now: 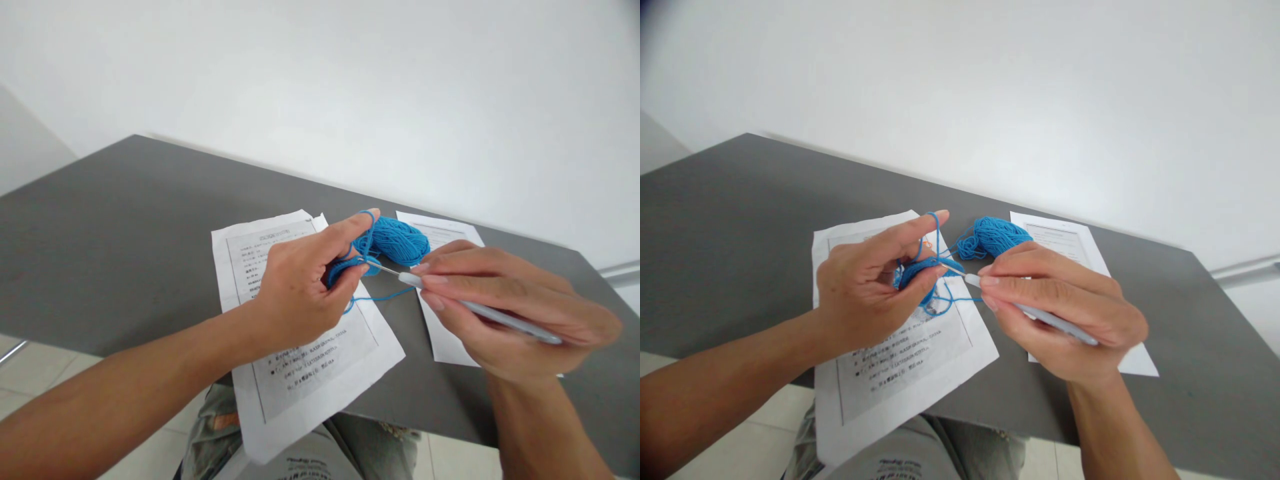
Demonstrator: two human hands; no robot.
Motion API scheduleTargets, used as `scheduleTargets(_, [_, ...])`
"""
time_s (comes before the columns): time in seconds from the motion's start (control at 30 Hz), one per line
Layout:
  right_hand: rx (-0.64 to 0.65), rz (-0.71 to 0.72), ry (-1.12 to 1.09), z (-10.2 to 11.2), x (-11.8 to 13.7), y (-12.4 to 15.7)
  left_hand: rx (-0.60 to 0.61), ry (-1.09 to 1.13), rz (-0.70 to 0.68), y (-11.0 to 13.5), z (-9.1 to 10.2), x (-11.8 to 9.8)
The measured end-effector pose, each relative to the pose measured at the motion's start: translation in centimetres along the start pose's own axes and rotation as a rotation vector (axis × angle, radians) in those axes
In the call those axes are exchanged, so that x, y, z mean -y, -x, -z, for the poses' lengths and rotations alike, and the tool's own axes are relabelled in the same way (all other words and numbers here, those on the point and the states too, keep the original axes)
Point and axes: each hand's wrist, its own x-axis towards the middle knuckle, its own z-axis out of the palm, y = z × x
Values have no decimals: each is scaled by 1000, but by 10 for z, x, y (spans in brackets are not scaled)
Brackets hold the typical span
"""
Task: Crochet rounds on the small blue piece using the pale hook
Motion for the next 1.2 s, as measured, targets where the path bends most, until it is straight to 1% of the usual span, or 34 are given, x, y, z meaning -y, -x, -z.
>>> scheduleTargets(0.1, [22, 11, 42, 0, 3, 1, -1, -58, -43, -1, 0, -1])
scheduleTargets(0.17, [42, 48, 79, 1, 5, 1, 6, -73, -65, -1, 0, -1])
scheduleTargets(0.33, [149, 133, 150, 5, 12, -3, 4, -123, -70, 0, 0, 1])
scheduleTargets(0.43, [170, 167, 188, 2, 17, -4, 2, -124, -67, 0, 0, 1])
scheduleTargets(0.57, [133, 151, 246, -4, 23, -1, -13, -112, -59, -1, -1, 1])
scheduleTargets(0.63, [161, 147, 244, -5, 25, 2, -27, -122, -53, -1, -1, 2])
scheduleTargets(0.7, [203, 115, 234, -6, 28, 4, -40, -138, -45, -2, -1, 3])
scheduleTargets(0.8, [201, 61, 232, -6, 30, 7, -55, -146, -32, -3, -1, 4])
scheduleTargets(0.93, [224, 187, 261, -11, 23, 8, -63, -172, -18, -3, 0, 2])
scheduleTargets(1.03, [171, 253, 266, -19, 14, 7, -31, -164, -85, -1, -1, -2])
scheduleTargets(1.07, [139, 247, 258, -22, 12, 5, -24, -153, -113, 0, -1, -3])
scheduleTargets(1.13, [43, 215, 218, -29, 11, 3, -39, -123, -126, 1, -3, -6])
scheduleTargets(1.2, [-52, 170, 176, -33, 12, 2, -82, -67, -82, 3, -4, -7])
